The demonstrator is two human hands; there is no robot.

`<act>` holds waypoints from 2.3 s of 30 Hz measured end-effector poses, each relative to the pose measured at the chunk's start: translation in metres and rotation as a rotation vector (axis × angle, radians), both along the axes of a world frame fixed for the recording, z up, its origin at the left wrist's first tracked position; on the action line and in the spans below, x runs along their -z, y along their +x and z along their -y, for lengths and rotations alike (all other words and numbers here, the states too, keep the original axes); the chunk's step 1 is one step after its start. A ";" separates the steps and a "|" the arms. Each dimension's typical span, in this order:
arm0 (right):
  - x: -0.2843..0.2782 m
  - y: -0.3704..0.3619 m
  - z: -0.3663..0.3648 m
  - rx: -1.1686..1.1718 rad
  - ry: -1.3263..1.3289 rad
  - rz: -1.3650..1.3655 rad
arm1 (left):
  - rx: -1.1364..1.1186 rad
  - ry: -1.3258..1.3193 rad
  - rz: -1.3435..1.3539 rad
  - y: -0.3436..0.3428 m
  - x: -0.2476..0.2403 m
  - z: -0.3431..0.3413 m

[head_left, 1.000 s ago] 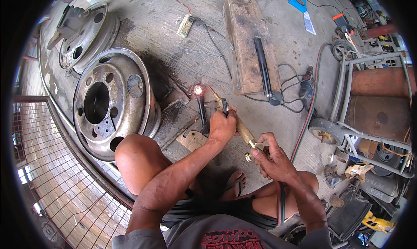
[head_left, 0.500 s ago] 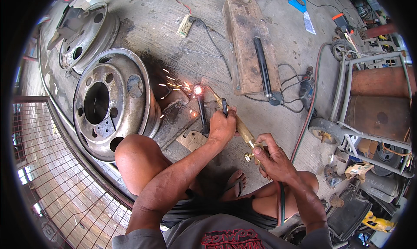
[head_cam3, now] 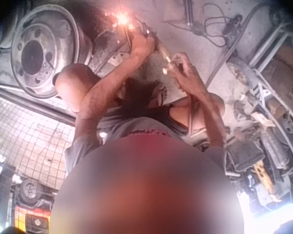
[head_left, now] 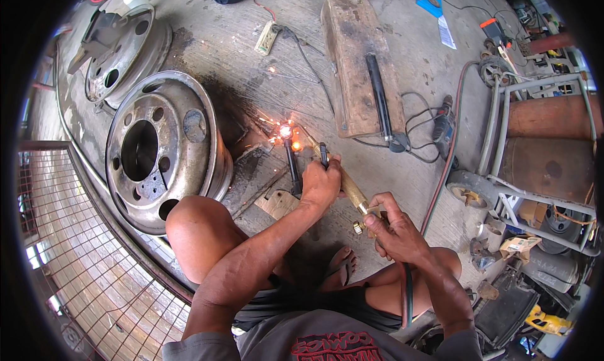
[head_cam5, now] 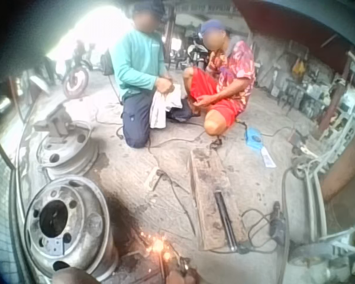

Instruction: The person sits on the workshop floor and uses a blowtorch to heat a metal rod. After heating, they pour liquid from a plastic bottle onto the rod to cool it and then inspect the result.

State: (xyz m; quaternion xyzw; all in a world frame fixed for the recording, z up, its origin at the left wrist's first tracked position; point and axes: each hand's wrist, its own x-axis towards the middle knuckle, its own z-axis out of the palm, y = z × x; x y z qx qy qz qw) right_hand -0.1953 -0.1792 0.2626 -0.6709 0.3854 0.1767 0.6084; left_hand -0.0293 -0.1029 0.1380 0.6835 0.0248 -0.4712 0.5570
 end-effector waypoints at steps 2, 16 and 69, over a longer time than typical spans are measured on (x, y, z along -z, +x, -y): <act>0.000 0.000 0.000 -0.001 -0.010 -0.008 | -0.004 0.001 -0.001 -0.001 -0.001 0.001; 0.008 -0.002 -0.001 -0.001 -0.024 -0.008 | 0.044 0.020 -0.047 0.001 -0.001 -0.001; 0.020 -0.019 -0.013 -0.623 -0.942 0.176 | -0.241 -0.200 -0.106 -0.013 0.008 -0.011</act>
